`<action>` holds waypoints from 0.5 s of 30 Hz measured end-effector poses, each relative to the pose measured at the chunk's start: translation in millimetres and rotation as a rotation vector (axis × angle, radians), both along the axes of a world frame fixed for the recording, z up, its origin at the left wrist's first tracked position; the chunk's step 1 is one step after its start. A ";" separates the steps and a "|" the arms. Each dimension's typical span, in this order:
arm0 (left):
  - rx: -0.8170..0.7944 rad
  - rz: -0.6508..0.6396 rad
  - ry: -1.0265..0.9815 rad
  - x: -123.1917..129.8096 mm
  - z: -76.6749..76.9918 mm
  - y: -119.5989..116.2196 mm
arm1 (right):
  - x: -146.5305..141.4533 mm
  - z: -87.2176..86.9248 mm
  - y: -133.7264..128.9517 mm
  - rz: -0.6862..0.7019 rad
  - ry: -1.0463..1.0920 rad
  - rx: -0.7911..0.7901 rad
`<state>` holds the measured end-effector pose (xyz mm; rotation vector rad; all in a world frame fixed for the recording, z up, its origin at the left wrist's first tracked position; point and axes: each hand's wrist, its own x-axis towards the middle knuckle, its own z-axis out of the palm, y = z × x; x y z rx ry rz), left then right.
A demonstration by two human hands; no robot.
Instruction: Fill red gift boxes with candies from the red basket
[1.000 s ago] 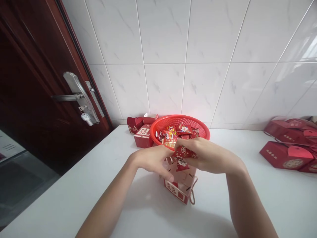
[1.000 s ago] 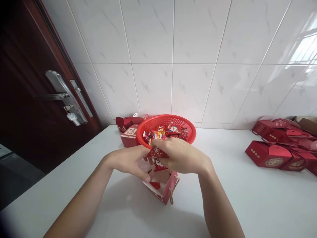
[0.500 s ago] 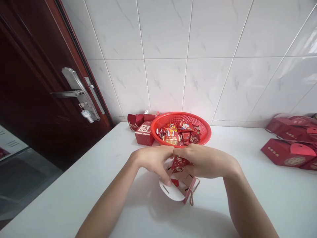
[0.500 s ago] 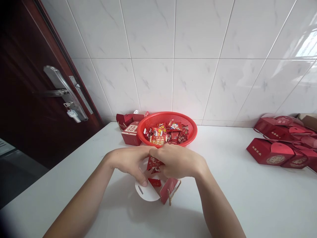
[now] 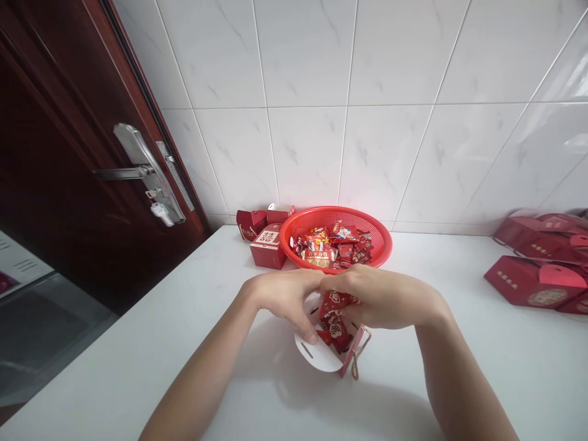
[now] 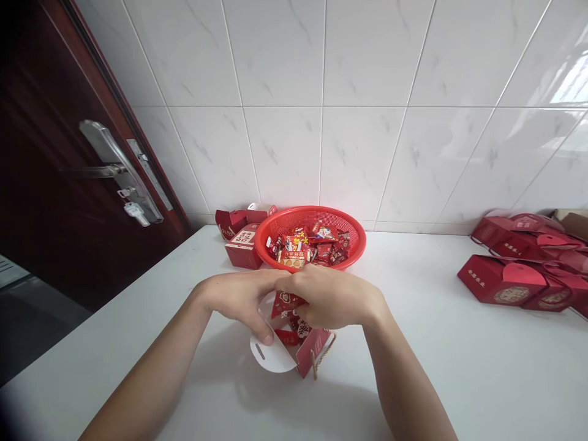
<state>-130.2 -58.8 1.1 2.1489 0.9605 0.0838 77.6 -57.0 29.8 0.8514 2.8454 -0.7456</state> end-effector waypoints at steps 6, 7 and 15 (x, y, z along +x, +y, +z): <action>0.003 -0.002 0.007 0.5 2.8 -0.7 | -1.6 -1.5 2.7 0.025 -0.009 -0.030; -0.001 0.006 0.024 1.1 4.3 -1.1 | -1.7 -1.9 3.6 0.018 0.005 -0.017; -0.052 0.040 0.005 1.9 7.6 -2.5 | -0.9 -1.6 9.2 0.050 0.063 -0.043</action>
